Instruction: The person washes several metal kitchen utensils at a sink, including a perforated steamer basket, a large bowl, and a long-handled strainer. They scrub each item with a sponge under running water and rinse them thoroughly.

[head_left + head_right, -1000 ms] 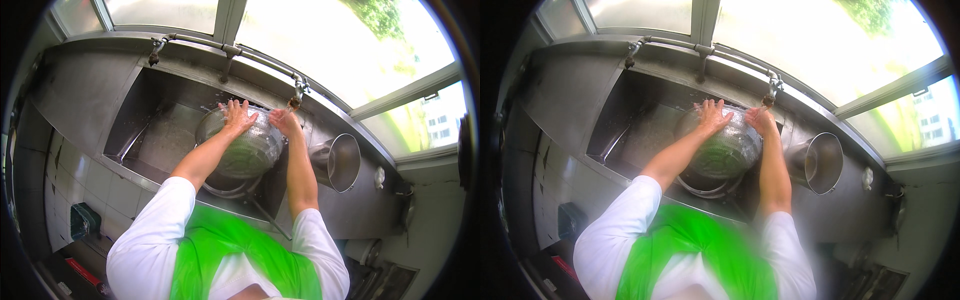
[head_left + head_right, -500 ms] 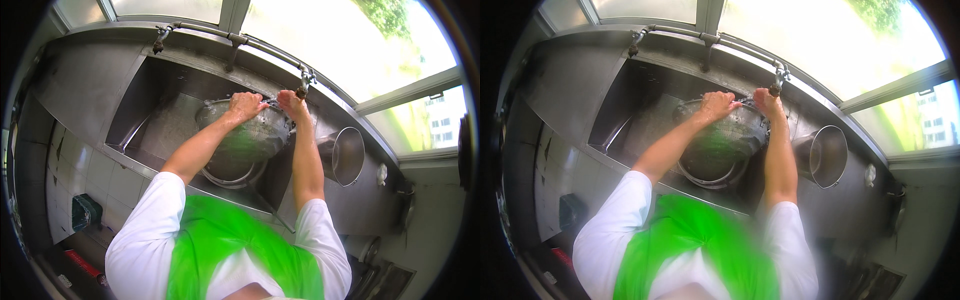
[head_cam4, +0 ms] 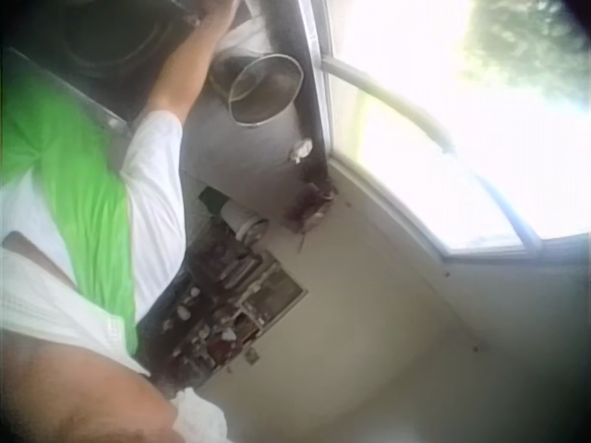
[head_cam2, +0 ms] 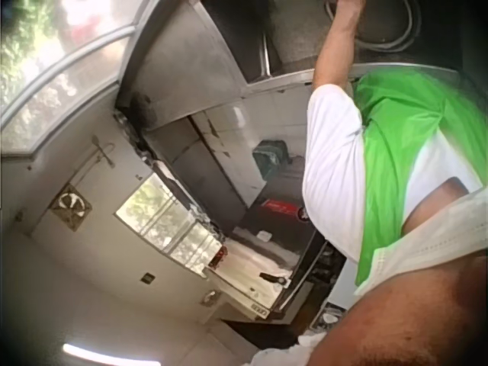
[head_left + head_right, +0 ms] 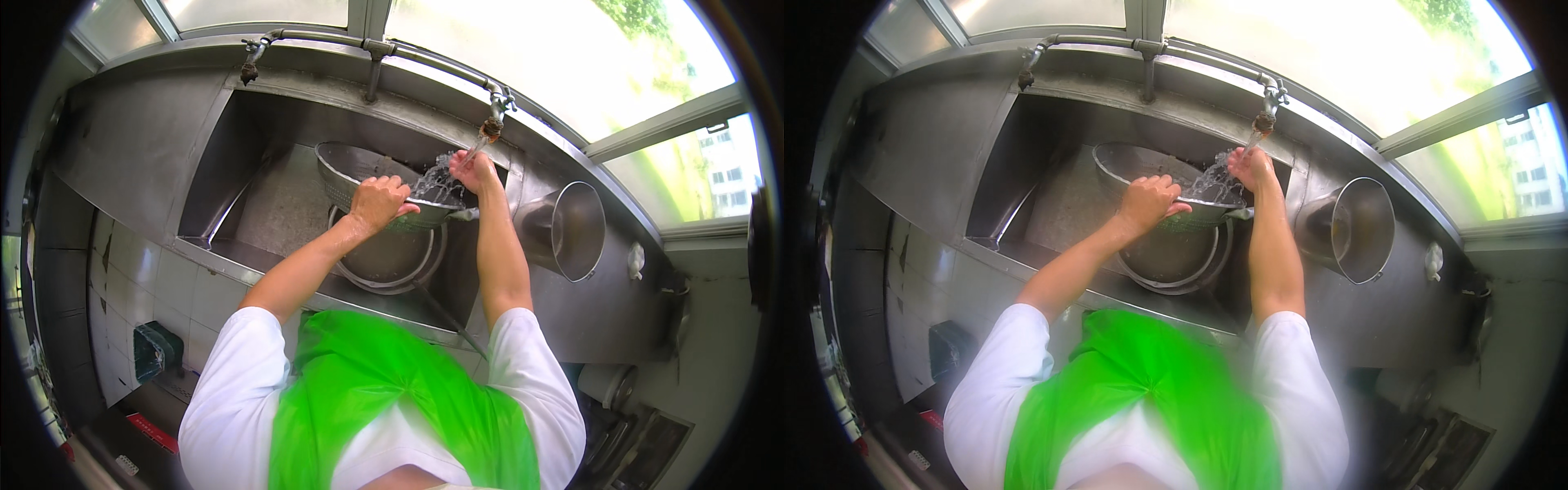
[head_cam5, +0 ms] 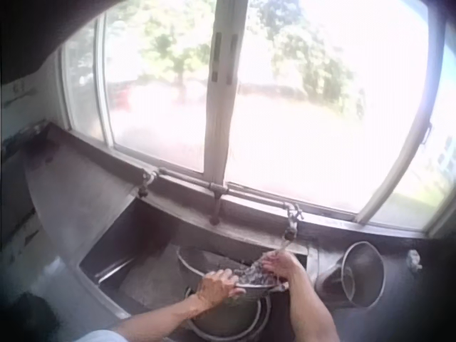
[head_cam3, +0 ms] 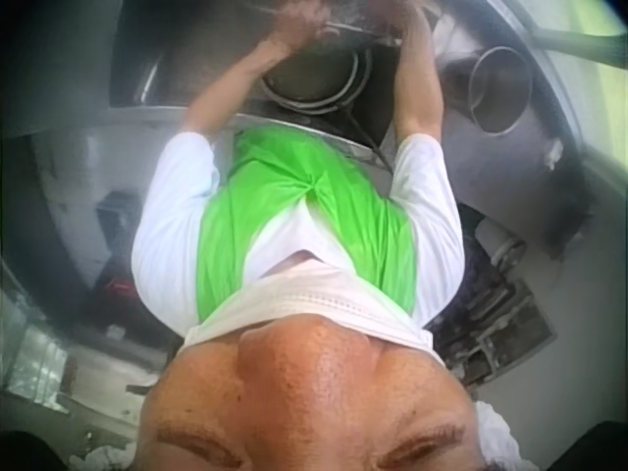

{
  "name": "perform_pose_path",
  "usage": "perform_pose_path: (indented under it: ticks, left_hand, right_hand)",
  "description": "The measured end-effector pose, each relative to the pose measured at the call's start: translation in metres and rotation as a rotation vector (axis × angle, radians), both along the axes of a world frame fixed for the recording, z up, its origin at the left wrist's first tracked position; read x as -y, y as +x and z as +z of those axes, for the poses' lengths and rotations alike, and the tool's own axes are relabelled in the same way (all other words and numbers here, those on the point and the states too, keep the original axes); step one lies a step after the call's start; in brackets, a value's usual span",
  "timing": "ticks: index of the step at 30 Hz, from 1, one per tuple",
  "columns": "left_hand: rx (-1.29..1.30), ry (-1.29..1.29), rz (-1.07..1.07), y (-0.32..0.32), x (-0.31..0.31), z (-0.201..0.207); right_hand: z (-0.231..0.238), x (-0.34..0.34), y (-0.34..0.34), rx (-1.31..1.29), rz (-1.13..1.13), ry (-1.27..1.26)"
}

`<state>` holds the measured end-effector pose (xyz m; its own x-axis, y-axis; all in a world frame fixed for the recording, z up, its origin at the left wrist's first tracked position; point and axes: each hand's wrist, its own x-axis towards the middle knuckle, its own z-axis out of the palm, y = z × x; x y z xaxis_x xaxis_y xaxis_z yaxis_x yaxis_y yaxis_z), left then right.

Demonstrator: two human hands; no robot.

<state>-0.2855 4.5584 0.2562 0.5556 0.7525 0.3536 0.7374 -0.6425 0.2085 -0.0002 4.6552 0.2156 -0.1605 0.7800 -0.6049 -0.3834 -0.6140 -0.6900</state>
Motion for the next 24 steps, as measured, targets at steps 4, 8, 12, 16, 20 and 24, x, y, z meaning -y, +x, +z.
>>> perform_pose_path:
  ticks: [4, 8, 12, 16, 20, 24]
  left_hand:
    - [-0.162, -0.156, 0.023, 0.006, -0.011, 0.019]
    - [-0.161, -0.176, 0.022, 0.030, -0.055, 0.033]
    - [-0.169, -0.164, 0.025, 0.045, -0.073, 0.029]
    - [-0.223, -0.371, 0.078, 0.056, -0.069, 0.045]
    - [-0.176, -0.385, 0.104, 0.041, -0.076, 0.051]
    - [-0.244, -0.371, 0.029, 0.019, -0.104, 0.048]
  right_hand:
    - [-0.025, -0.005, -0.001, -0.113, -0.103, -0.052]
    - [-0.024, -0.019, 0.008, -0.116, -0.060, -0.022]
    - [0.012, -0.025, -0.010, -0.034, 0.167, 0.040]
    - [0.030, -0.025, -0.007, 0.006, 0.316, 0.103]
    - [0.026, -0.022, -0.014, 0.058, 0.367, 0.130]
    - [0.062, -0.017, -0.032, 0.392, 0.763, 0.347]
